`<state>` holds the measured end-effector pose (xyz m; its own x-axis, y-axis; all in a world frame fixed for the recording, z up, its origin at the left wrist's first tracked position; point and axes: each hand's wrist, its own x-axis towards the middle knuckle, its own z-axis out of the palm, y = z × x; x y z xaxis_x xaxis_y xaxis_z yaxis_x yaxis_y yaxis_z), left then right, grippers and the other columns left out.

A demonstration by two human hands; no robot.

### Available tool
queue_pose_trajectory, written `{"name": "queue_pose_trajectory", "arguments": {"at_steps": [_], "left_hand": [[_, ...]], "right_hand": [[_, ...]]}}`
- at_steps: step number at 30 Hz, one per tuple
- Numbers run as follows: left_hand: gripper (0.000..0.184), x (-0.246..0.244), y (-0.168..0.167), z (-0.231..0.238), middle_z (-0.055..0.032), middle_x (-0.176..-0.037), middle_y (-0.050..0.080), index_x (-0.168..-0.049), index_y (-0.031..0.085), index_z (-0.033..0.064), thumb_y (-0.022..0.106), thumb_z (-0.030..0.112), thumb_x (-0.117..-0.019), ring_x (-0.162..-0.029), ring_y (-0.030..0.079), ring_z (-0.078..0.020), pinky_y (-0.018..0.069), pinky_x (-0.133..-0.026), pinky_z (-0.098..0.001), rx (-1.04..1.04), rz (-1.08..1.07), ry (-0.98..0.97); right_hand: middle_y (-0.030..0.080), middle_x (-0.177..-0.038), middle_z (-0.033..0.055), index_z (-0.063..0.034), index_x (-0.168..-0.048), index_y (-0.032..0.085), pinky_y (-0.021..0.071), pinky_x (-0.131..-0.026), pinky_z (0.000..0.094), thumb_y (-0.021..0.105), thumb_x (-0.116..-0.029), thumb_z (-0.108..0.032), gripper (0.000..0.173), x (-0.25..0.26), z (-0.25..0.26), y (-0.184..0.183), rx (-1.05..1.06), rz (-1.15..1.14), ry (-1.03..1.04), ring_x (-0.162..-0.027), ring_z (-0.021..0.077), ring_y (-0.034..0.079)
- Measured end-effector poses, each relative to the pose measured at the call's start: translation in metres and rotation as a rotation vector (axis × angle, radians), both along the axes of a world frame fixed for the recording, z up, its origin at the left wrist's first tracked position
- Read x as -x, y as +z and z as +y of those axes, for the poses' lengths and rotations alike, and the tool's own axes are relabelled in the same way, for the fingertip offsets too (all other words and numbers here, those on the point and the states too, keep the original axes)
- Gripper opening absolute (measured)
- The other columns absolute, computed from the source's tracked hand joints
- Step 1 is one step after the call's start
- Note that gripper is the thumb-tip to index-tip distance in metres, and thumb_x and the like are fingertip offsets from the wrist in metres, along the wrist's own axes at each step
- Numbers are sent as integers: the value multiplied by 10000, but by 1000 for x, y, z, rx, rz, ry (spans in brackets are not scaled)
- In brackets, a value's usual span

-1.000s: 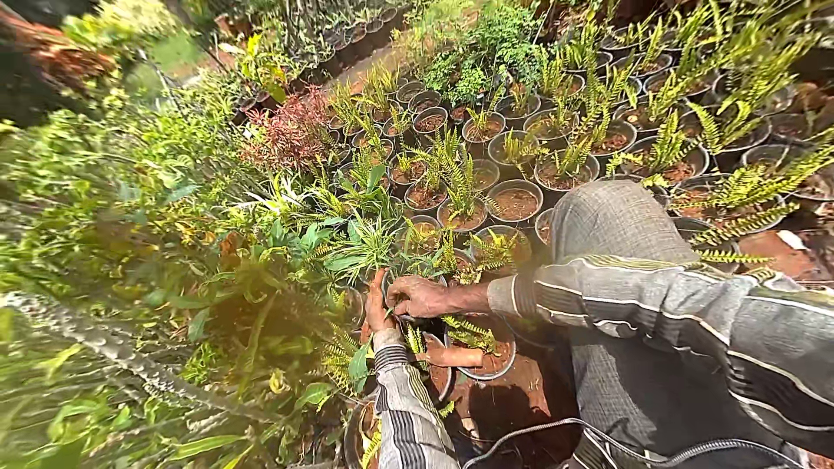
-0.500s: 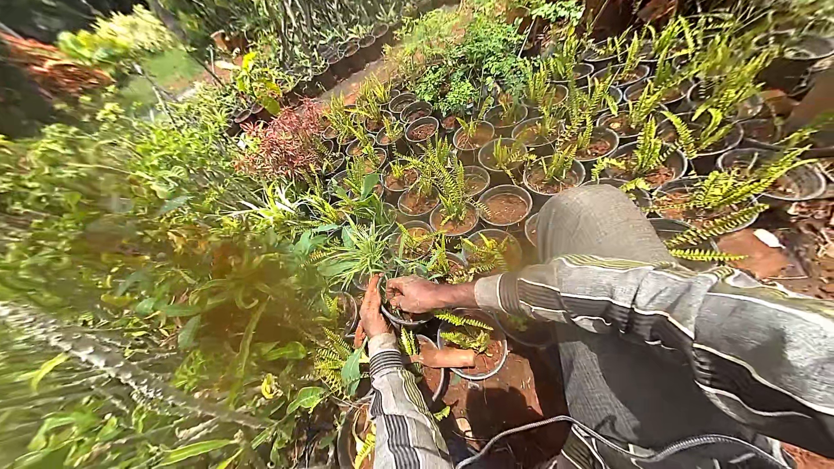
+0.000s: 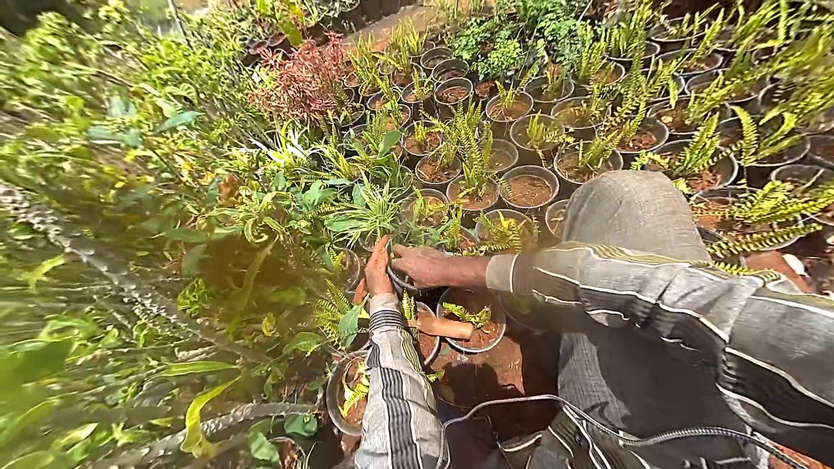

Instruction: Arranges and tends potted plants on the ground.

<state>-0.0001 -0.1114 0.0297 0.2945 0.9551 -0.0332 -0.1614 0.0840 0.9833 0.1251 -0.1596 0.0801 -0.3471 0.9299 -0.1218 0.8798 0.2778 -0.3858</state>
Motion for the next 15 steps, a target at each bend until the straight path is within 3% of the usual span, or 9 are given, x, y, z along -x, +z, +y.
{"name": "queue_pose_trajectory", "arguments": {"at_steps": [8,11,15], "left_hand": [[416,0,-1,1,-172,-1461,563,-1410,539,-55,335,108,-1086,-1334,540,-183,407,-1132,-335,-31,-21,1],[429,1,0,1,-168,-1485,548,-1428,534,-42,329,125,-1090,-1360,521,-196,402,-1135,-358,-40,40,-13],[425,2,-1,2,-139,-1471,565,-1418,554,-16,337,141,-1088,-1339,534,-181,420,-1113,-359,-32,31,-10]], "right_hand": [[612,-1290,258,46,-1322,599,508,-966,555,658,-940,-11,390,0,2,5,45,-101,54,-1176,427,621],[662,-1207,253,56,-1254,632,491,-986,559,730,-887,-71,401,-2,5,10,102,-74,-9,-1176,412,628],[672,-1149,249,61,-1146,665,489,-956,573,687,-926,-131,292,-2,9,18,180,32,-76,-1127,402,639]]}}
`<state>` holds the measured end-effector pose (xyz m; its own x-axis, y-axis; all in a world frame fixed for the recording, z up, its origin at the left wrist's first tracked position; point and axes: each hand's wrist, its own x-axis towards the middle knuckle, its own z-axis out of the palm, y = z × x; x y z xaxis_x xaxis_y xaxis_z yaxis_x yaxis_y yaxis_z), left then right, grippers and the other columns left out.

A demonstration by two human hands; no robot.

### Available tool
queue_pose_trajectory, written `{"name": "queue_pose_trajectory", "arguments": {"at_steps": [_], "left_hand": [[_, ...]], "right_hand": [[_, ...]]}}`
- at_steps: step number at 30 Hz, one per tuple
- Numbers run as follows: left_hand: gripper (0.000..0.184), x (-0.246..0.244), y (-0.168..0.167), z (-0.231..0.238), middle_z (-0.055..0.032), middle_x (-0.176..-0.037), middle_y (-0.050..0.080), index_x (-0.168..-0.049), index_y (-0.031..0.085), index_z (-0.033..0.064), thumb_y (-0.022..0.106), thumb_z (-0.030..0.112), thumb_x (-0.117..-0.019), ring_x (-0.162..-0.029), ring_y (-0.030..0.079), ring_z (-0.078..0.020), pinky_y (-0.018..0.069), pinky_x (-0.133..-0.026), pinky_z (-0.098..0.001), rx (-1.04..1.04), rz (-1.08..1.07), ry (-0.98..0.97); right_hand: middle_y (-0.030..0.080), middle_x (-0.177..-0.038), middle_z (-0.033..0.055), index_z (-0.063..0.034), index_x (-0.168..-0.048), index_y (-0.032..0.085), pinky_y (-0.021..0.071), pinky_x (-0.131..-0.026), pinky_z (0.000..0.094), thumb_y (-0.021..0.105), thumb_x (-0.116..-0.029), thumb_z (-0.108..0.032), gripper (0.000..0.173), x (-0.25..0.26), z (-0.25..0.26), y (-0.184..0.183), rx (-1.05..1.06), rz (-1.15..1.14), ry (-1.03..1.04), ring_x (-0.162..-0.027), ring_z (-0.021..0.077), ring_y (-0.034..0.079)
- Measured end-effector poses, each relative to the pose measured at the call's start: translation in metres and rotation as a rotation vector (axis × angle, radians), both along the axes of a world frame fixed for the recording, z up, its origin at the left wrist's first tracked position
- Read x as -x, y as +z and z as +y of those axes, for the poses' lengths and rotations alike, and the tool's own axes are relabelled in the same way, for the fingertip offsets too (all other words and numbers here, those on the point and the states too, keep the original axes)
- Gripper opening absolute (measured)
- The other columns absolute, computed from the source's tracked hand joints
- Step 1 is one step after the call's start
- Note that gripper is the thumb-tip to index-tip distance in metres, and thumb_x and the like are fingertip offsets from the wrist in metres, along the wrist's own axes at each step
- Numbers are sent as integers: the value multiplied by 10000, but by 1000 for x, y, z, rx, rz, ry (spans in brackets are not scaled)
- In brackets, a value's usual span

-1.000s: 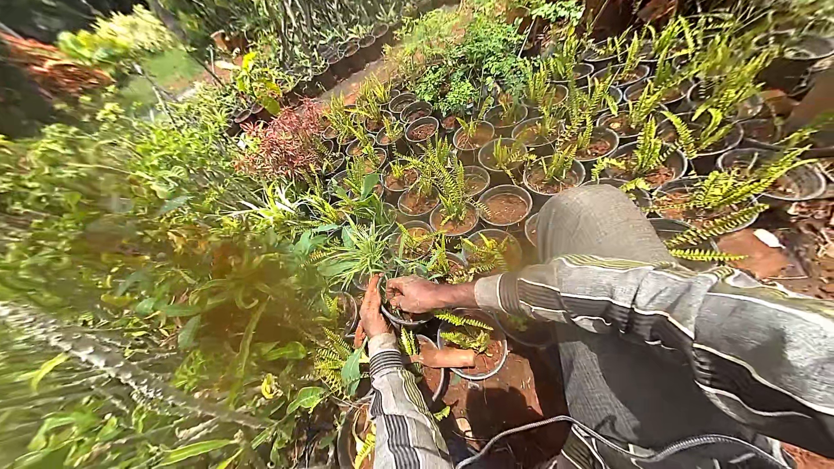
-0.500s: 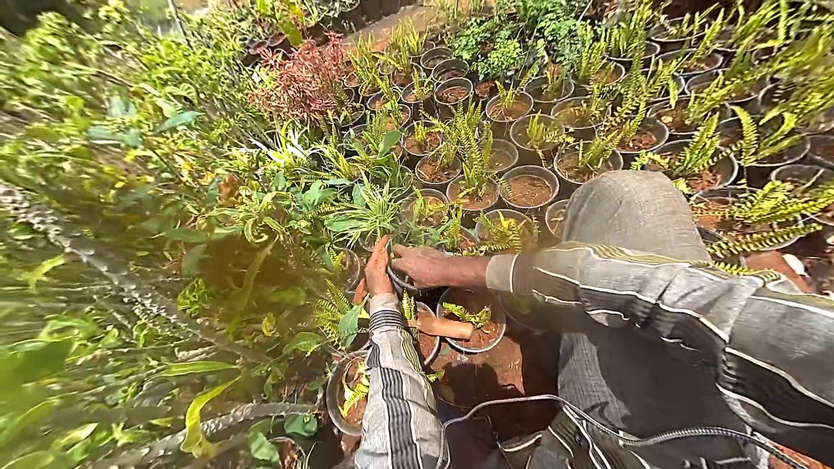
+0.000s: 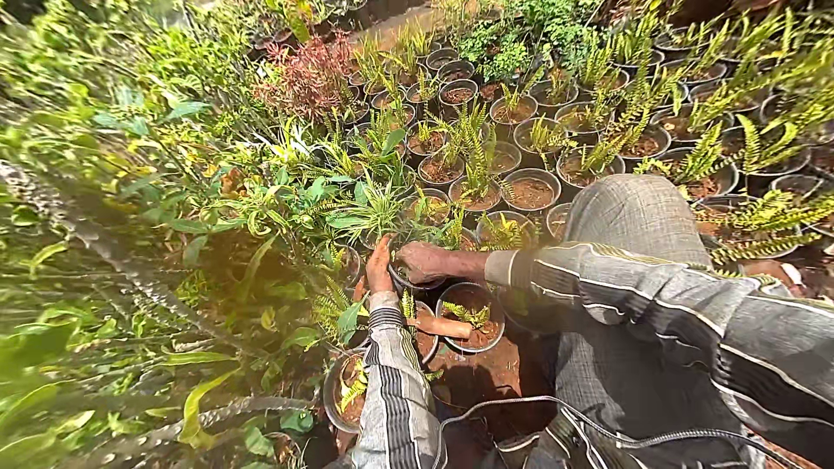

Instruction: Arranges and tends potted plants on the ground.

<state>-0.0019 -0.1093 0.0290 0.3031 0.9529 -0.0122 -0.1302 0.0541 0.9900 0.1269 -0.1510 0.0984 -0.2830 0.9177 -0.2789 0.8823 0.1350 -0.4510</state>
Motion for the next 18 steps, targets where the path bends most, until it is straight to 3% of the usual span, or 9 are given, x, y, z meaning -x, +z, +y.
{"name": "queue_pose_trajectory", "arguments": {"at_steps": [6,10,18], "left_hand": [[434,-2,-2,-2,-166,-1465,563,-1418,540,-43,334,135,-1079,-1341,535,-185,402,-1136,-342,-39,-18,7],[390,-7,-4,-4,-173,-1434,588,-1376,579,-49,420,99,-1052,-1323,546,-182,411,-1120,-338,-99,36,52],[340,-16,5,-18,-200,-1384,626,-1307,626,-90,453,35,-1043,-1305,570,-201,406,-1122,-323,-106,33,212]], "right_hand": [[678,-1035,227,25,-1139,640,515,-846,592,688,-944,-242,334,12,1,-1,16,-127,-25,-1020,408,668],[688,-985,217,12,-1005,684,505,-806,600,631,-985,-250,267,11,1,-5,-19,-213,43,-997,413,670],[694,-983,214,-3,-1016,697,500,-797,617,657,-960,-260,266,13,-3,-4,7,-225,18,-981,419,671]]}}
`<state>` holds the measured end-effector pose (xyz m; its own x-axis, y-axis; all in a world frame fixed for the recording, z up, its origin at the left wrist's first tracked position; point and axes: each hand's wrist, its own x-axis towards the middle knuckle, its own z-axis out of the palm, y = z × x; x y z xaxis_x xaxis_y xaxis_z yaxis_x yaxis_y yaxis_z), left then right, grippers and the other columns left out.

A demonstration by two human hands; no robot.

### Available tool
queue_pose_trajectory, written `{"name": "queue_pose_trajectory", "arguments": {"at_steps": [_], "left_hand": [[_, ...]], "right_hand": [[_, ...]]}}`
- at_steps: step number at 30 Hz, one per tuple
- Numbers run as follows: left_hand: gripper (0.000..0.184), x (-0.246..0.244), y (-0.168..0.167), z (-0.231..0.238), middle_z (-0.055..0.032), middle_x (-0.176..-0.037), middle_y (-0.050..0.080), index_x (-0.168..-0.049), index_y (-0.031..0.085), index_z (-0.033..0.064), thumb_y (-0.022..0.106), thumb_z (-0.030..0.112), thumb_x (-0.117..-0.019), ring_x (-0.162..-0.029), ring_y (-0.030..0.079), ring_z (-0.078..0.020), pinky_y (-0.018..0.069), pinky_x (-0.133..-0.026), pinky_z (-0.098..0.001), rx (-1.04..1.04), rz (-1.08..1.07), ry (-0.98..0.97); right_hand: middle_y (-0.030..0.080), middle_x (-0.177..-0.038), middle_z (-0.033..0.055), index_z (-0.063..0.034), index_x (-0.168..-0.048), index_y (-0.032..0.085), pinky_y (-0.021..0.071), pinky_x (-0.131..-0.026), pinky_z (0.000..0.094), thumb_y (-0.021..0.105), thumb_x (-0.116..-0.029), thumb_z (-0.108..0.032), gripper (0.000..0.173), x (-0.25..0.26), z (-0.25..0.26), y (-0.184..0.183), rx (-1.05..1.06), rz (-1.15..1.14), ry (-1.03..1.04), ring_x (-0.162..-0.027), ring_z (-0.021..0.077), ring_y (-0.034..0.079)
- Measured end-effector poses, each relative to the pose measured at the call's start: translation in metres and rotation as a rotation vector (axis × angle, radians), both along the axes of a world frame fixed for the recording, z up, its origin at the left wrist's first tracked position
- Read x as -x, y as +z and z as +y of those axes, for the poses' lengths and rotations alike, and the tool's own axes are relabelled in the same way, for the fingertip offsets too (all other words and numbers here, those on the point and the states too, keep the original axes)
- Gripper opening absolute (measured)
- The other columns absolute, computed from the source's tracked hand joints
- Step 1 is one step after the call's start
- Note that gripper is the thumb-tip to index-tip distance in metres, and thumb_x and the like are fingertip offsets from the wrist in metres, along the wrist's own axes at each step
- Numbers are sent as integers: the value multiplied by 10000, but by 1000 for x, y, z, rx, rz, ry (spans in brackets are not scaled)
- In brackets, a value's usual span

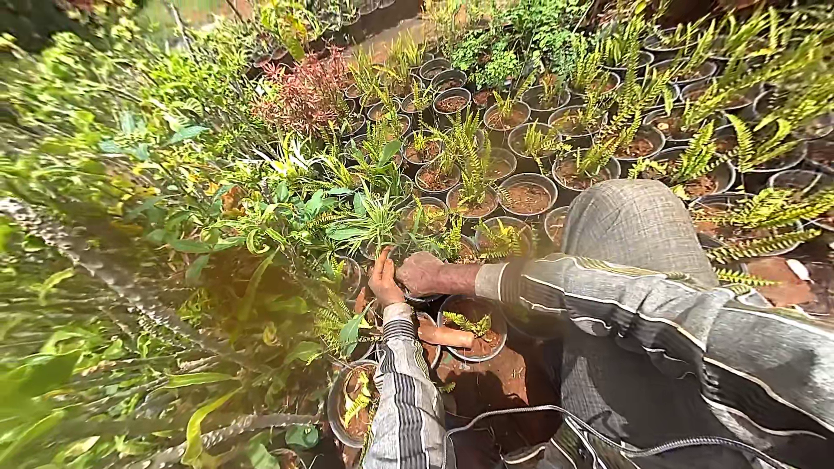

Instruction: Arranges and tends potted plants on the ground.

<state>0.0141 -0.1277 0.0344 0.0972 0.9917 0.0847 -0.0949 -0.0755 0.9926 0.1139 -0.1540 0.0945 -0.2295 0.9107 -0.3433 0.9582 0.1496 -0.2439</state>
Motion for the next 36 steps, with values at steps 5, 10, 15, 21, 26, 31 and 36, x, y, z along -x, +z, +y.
{"name": "queue_pose_trajectory", "arguments": {"at_steps": [5,10,15,21,26,31,36], "left_hand": [[339,3,-2,3,-176,-1379,640,-1310,643,-61,452,45,-1051,-1303,576,-192,402,-1122,-326,7,43,15],[421,18,-14,14,-208,-1496,532,-1415,527,-89,335,103,-1093,-1417,481,-244,339,-1195,-358,68,-26,16],[419,6,-4,4,-224,-1473,552,-1378,558,-105,323,96,-1095,-1421,480,-252,314,-1209,-354,30,58,39],[413,8,1,2,-196,-1480,556,-1388,571,-74,334,108,-1103,-1425,478,-232,306,-1212,-347,40,89,30],[425,9,-3,6,-206,-1500,532,-1410,542,-85,310,91,-1101,-1445,455,-235,292,-1221,-334,14,72,-6],[449,8,-1,2,-205,-1512,519,-1424,533,-73,289,121,-1101,-1435,462,-241,316,-1207,-364,52,59,-9],[416,4,1,1,-212,-1498,525,-1425,524,-80,329,114,-1113,-1416,479,-229,333,-1194,-338,95,29,46]], "right_hand": [[688,-971,214,4,-975,693,503,-769,614,696,-928,-263,271,6,-8,17,12,-24,-13,-962,416,671],[686,-980,213,0,-1001,694,502,-767,623,734,-906,-267,286,-11,-20,78,52,-2,-113,-971,414,667],[671,-1204,238,9,-1200,686,467,-961,625,552,-1050,-214,300,-54,-11,80,15,175,-151,-1158,414,630],[712,-1141,173,-54,-1189,719,502,-942,589,545,-1032,-195,273,-58,-15,124,-337,364,-233,-1109,355,666],[705,-838,122,-70,-1043,705,537,-702,548,539,-994,-176,204,-49,-23,113,-749,497,-291,-792,307,703],[701,-1029,216,-14,-1093,707,493,-802,636,711,-936,-212,253,-23,-35,27,5,-62,17,-1018,429,663],[728,-1006,175,-74,-1172,709,518,-795,605,619,-959,-215,272,-33,-20,59,-277,126,-181,-982,386,698]]}}
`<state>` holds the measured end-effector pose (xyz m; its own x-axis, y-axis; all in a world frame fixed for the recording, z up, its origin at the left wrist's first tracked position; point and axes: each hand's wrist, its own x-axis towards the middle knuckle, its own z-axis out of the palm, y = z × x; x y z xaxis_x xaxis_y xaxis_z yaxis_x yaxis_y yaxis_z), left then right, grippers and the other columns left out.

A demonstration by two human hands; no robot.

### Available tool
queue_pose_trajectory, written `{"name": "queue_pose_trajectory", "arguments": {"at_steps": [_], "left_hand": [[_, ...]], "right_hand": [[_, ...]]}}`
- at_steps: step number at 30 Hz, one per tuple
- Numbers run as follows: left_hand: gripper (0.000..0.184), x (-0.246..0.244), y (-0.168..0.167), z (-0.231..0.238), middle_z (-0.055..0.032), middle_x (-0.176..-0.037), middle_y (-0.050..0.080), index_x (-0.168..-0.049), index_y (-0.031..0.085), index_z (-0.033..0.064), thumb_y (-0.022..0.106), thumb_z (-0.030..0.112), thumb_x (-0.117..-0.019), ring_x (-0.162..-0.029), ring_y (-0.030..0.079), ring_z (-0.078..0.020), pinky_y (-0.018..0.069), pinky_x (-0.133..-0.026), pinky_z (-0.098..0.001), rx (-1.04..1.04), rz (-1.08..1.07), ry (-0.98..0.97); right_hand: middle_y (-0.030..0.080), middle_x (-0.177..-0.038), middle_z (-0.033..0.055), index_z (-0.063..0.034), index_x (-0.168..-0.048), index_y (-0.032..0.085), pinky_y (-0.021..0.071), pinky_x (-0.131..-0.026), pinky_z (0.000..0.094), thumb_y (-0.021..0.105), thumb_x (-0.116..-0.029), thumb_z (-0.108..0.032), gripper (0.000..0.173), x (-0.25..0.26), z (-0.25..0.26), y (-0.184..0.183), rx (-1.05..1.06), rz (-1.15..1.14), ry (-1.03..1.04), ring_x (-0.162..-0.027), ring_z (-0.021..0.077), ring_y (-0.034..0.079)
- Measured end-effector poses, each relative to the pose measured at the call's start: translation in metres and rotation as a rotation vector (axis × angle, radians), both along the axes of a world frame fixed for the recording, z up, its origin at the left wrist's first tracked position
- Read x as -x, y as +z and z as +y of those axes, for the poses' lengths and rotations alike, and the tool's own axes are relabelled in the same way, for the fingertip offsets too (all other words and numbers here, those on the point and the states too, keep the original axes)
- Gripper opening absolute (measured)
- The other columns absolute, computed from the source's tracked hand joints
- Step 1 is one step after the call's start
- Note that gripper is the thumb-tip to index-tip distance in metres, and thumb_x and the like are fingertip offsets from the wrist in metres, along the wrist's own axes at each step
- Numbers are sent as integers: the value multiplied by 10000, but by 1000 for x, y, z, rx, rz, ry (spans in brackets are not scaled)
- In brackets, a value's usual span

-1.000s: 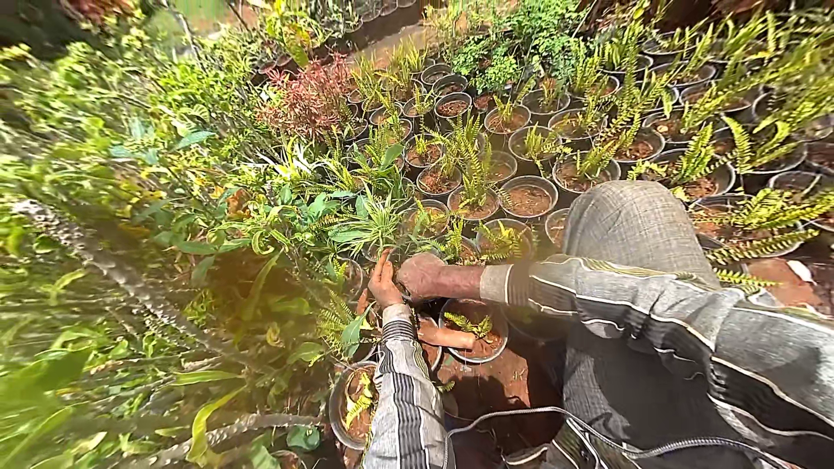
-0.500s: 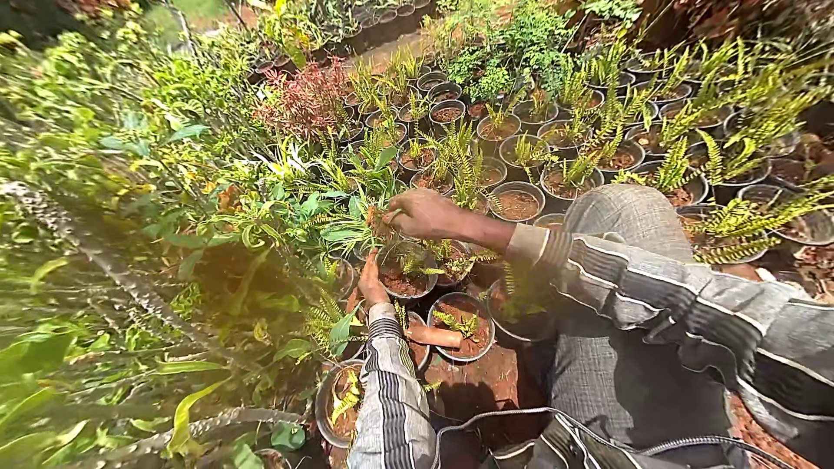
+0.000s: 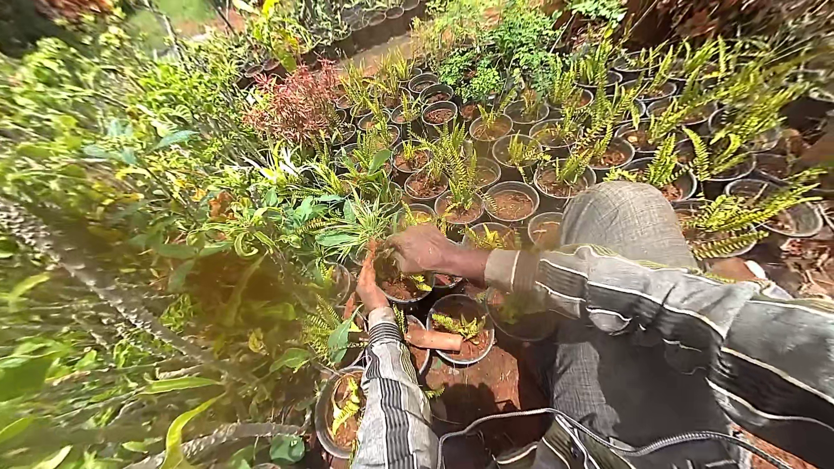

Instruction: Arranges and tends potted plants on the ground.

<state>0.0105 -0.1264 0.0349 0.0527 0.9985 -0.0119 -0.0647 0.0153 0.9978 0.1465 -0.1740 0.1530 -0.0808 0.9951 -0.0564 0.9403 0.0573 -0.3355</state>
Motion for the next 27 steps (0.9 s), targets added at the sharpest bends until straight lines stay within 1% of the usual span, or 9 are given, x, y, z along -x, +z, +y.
{"name": "queue_pose_trajectory", "arguments": {"at_steps": [2,4,6,9,13,17,20,25,27], "left_hand": [[432,1,1,1,-217,-1516,507,-1435,510,-83,307,115,-1109,-1438,455,-240,305,-1211,-338,-11,32,-13],[435,1,-2,5,-218,-1477,541,-1415,538,-73,307,134,-1110,-1390,493,-247,338,-1181,-363,-26,34,-22],[454,4,-6,7,-206,-1488,539,-1420,538,-62,278,131,-1102,-1402,493,-241,343,-1187,-360,-44,29,-57],[418,2,0,3,-228,-1471,543,-1415,537,-73,331,122,-1108,-1390,495,-257,342,-1182,-377,12,45,-1],[450,5,-2,6,-179,-1508,530,-1430,540,-47,282,123,-1103,-1428,467,-223,329,-1194,-358,-43,30,-53],[440,4,-5,4,-188,-1464,564,-1411,560,-37,307,149,-1104,-1385,506,-226,354,-1177,-368,-28,61,-25],[455,5,-5,4,-185,-1500,536,-1426,545,-42,294,151,-1100,-1419,474,-231,327,-1194,-367,-44,48,-32],[465,4,-3,3,-156,-1479,562,-1428,563,-1,273,173,-1110,-1390,503,-207,361,-1169,-363,-30,75,-50],[460,5,-2,3,-155,-1498,547,-1426,559,-16,280,163,-1107,-1422,476,-206,330,-1197,-356,-40,83,-53]], "right_hand": [[728,-985,171,-72,-1169,700,528,-794,600,622,-960,-173,245,-1,-5,-15,-20,-24,97,-961,384,704],[715,-1014,187,-58,-1154,709,503,-799,630,688,-948,-171,236,5,-11,-29,203,-137,254,-989,406,679],[714,-1034,191,-46,-1126,714,493,-810,626,678,-946,-181,228,7,-8,-27,215,-62,203,-1008,403,675],[735,-1019,179,-79,-1193,714,522,-818,617,631,-948,-149,268,1,0,-11,-2,85,45,-985,390,701],[698,-1015,189,-33,-1091,703,504,-807,614,705,-933,-166,207,8,-11,-8,261,-130,235,-1004,399,668],[733,-1027,171,-67,-1110,735,517,-828,614,646,-950,-139,197,3,-8,-15,52,36,126,-1008,382,695],[709,-1041,180,-47,-1125,721,510,-845,618,702,-944,-157,212,6,-13,-14,233,-83,301,-1025,390,672],[731,-1020,145,-100,-1094,758,517,-814,619,705,-904,-141,201,-5,0,-12,114,54,201,-998,362,685],[708,-1126,173,-65,-1137,731,507,-878,610,660,-937,-143,226,-14,6,-5,84,109,150,-1087,370,666]]}}
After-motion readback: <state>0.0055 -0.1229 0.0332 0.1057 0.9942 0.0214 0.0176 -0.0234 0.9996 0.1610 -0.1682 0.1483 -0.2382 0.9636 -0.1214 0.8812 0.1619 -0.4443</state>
